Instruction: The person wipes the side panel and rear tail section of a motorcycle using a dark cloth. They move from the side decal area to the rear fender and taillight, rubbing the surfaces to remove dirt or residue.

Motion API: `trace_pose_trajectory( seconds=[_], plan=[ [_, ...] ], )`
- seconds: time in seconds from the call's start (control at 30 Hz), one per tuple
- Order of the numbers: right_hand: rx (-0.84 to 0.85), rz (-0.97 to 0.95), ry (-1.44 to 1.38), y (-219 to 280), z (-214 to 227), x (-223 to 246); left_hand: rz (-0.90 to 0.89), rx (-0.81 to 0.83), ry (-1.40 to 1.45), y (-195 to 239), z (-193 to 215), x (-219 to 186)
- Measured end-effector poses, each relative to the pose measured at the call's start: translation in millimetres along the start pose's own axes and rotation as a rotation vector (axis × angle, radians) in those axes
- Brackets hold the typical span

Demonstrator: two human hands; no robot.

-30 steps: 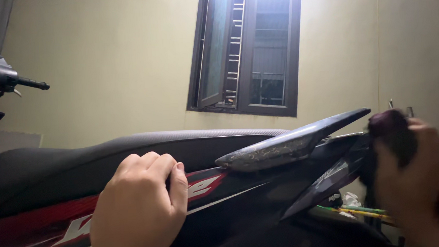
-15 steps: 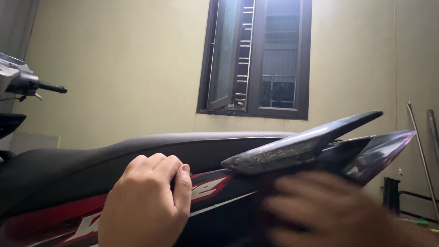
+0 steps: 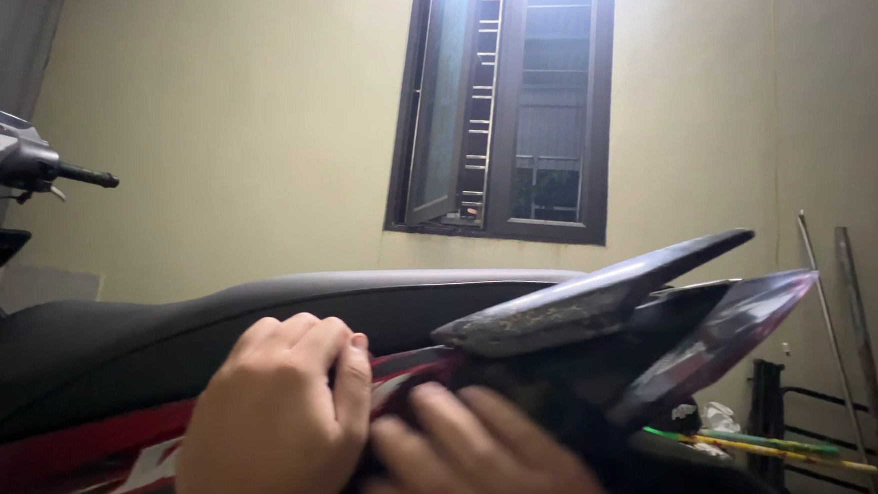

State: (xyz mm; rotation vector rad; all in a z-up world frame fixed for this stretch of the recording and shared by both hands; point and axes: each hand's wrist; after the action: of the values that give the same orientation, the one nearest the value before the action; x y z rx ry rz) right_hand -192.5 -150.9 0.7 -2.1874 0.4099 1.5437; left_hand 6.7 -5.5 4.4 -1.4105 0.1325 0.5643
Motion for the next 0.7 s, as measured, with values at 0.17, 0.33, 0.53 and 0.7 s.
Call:
trace_pose_trajectory(
  seconds=[0.17,0.33,0.53,0.7],
  plan=[
    [0.030,0.222,-0.275,42.2,22.6,-58.3,0.047,0.074,-0.012,1.6,4.1,-4.5],
    [0.125,0.208,-0.308,136.3,46.0,-102.2,0.089,0.100,-0.015,2.6,2.6,-4.3],
    [0.235,-0.076,-0.147,36.6,33.2,-34.9,0.074,0.018,-0.027,3.9,-4.9,-4.3],
    [0.046,-0.115,-0.100,-12.3,7.8,17.0,-0.023,0.013,0.003,-4.4,-13.4,12.3]
  ],
)
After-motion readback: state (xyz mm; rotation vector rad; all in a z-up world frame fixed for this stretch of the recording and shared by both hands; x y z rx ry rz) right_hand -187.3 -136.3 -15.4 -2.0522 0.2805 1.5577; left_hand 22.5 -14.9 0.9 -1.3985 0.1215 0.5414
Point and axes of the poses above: each hand's wrist, its own y-axis away from the middle knuckle, its own z-axis out of the back of the hand, x = y × z, and after that the axes turned 14 degrees about z, right-handed
